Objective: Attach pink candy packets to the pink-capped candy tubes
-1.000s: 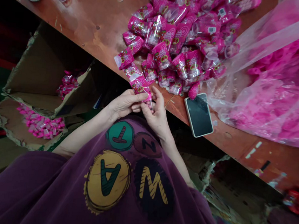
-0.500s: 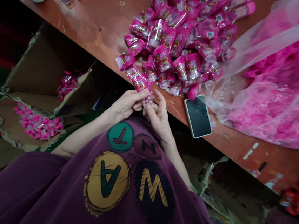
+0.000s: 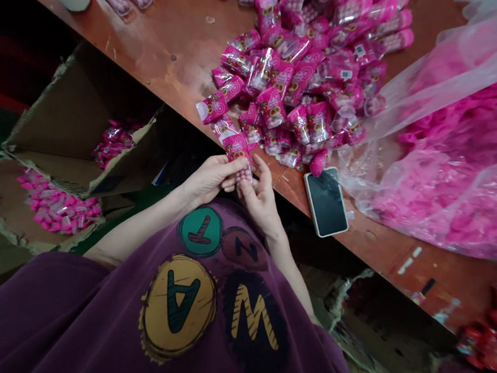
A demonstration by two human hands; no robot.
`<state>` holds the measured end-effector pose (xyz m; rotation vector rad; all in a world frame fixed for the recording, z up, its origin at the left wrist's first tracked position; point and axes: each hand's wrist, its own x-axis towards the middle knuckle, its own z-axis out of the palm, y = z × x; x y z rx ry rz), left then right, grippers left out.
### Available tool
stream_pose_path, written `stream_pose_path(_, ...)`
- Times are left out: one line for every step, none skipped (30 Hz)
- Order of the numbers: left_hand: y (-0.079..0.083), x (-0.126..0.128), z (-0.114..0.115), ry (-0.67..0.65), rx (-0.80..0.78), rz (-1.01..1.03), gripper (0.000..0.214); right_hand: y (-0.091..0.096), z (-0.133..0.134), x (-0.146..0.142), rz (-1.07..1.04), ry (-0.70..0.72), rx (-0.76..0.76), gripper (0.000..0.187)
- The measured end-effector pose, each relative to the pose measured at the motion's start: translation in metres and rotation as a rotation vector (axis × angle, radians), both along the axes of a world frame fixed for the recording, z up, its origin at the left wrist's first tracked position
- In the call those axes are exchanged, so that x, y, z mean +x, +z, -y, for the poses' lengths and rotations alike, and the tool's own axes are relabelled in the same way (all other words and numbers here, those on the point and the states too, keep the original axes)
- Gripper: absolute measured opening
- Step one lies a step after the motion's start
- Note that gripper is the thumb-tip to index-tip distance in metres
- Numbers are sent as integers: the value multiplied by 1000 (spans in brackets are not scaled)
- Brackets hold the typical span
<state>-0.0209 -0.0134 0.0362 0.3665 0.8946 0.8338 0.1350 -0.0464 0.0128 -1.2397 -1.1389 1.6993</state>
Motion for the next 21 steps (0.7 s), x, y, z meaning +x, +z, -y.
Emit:
stream_pose_path(0,1,0,5,-2,6,39,2,-1,-1,-15,1,-8,83)
stream_pose_path(-1,2,1,-5,-11,6,41,4,-1,-1,-26,2,-23,84)
stream_pose_path(-1,3,2,-23,-24,1,42,5,-2,-1,-34,-1,-45,86)
stream_pose_path(-2,4,3,-42,-39,-7,43,6,-4,-2,-44,-6,-69,88)
stream_pose_path(-2,5,3,-57,-52,-14,44,7,-5,-1,-58,-14,-88,89)
stream_pose_path(-2,5,4,-70,-61,-19,44,7,-6,-1,-79,-19,-99,89)
stream_pose_path(-3,6,4,-80,-64,-20,44,7,-8,0,-101,-16,-102,89)
stream_pose_path(-3,5,4,-89,-63,-18,44,6,-9,1,-121,-13,-97,87)
stream_pose_path(-3,5,4,-100,-62,-14,44,5,-11,3,-133,-10,-87,85)
stream_pose_path(-3,6,4,-114,-60,-10,44,4,-12,4,-138,-7,-79,84)
stream_pose_path(-3,6,4,-130,-58,-6,44,2,-14,6,-137,0,-76,84)
stream_pose_path(-2,6,4,-142,-56,-6,44,0,-16,7,-135,10,-80,86)
stream_pose_path(-2,7,3,-148,-52,-9,44,-2,-19,7,-134,20,-89,88)
stream_pose_path(-1,7,1,-145,-43,-16,45,-4,-23,7,-135,34,-100,89)
stream_pose_path(0,8,-1,-137,-23,-25,45,-5,-28,7,-137,49,-109,89)
stream_pose_path(1,8,-3,-126,9,-33,46,-5,-34,7,-134,59,-111,85)
stream_pose_path(3,8,-6,-114,48,-35,47,-4,-41,6,-124,61,-103,79)
stream_pose_path(6,7,-8,-97,86,-29,48,0,-49,6,-102,49,-80,72)
stream_pose_path(9,7,-11,-75,117,-17,47,6,-58,6,-65,25,-37,63)
stream_pose_path(12,6,-13,-49,138,-3,43,14,-69,7,-10,-14,29,54)
stream_pose_path(15,6,-15,-22,148,9,39,23,-81,8,65,-64,117,48)
